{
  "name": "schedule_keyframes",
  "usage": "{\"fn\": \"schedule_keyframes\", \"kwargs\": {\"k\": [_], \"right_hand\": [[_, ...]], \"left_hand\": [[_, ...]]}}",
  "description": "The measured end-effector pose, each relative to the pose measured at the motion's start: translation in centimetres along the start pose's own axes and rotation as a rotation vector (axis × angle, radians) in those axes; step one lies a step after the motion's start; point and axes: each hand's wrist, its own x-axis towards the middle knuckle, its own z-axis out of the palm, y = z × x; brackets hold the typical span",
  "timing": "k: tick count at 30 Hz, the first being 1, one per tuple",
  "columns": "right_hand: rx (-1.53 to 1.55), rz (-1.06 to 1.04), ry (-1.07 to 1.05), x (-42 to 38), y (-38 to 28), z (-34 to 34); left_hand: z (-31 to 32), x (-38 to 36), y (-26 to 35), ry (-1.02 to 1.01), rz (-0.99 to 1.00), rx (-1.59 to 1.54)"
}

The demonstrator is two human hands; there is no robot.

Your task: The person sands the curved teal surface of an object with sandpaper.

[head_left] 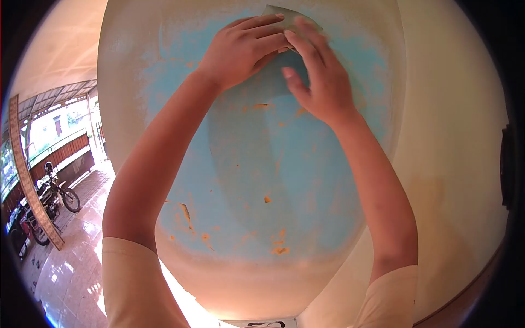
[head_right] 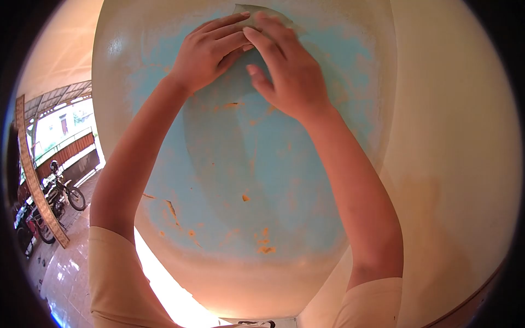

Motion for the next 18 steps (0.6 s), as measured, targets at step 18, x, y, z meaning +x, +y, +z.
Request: {"fn": "schedule_keyframes", "kwargs": {"k": [18], "right_hand": [[-0.553, 0.201, -0.407, 8.4, -0.6, 4.5]], "left_hand": [[-7.4, -4.6, -7.3, -0.282, -0.706, 0.47]]}}
